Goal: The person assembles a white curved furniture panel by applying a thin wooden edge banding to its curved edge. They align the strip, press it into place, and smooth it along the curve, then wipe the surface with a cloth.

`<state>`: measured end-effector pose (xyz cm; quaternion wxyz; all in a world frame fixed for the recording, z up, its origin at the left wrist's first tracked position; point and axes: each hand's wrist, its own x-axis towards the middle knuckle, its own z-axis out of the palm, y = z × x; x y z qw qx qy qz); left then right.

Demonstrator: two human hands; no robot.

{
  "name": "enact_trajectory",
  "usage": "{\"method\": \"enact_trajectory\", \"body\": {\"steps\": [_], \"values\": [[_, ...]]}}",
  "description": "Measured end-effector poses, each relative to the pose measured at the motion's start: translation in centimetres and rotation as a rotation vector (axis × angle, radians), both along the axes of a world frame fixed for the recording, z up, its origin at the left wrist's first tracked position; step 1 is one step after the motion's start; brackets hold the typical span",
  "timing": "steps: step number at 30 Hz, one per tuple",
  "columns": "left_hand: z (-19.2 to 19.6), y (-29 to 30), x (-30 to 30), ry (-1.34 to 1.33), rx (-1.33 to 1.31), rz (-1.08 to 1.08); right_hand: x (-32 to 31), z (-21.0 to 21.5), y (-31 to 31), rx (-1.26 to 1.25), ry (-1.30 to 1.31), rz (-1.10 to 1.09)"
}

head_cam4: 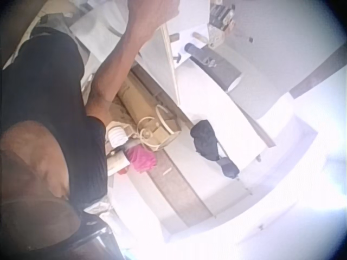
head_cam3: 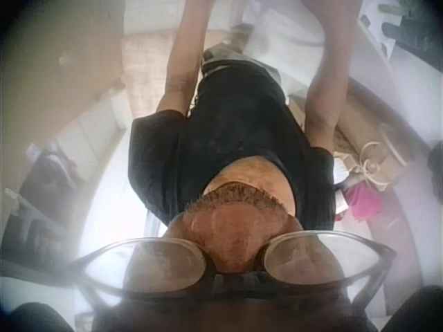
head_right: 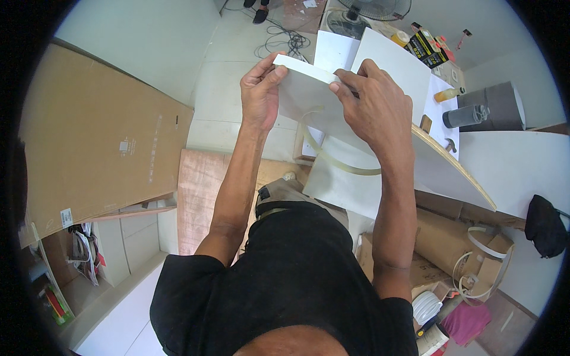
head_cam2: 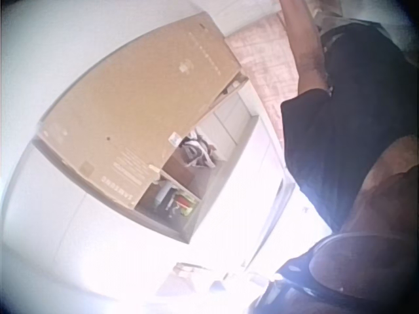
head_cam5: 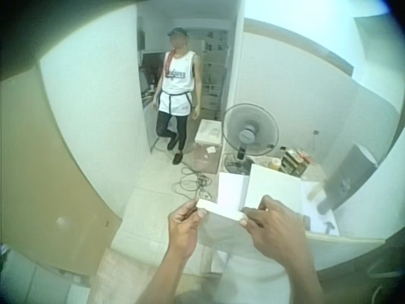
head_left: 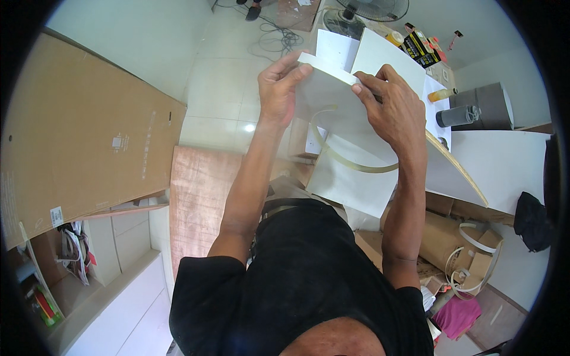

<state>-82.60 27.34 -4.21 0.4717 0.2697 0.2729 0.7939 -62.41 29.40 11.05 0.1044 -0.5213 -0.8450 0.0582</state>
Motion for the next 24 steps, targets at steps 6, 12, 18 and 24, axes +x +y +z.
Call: {"method": "enact_trajectory", "body": {"steps": [6,12,18,24], "values": [[0.0,0.2,0.0,0.043,-0.004,0.028,0.2,-0.1,0.3,0.013,0.001,0.018],[0.2,0.1,-0.4,0.004,0.021,-0.024,0.1,0.4,0.3,-0.024,-0.002,0.012],[0.7,0.1,0.3,0.032,-0.038,-0.005,0.3,0.3,0.6,-0.031,-0.013,0.009],[1.0,0.0,0.1,0.014,0.004,-0.013,0.3,0.5,0.8,-0.034,-0.021,0.027]]}}
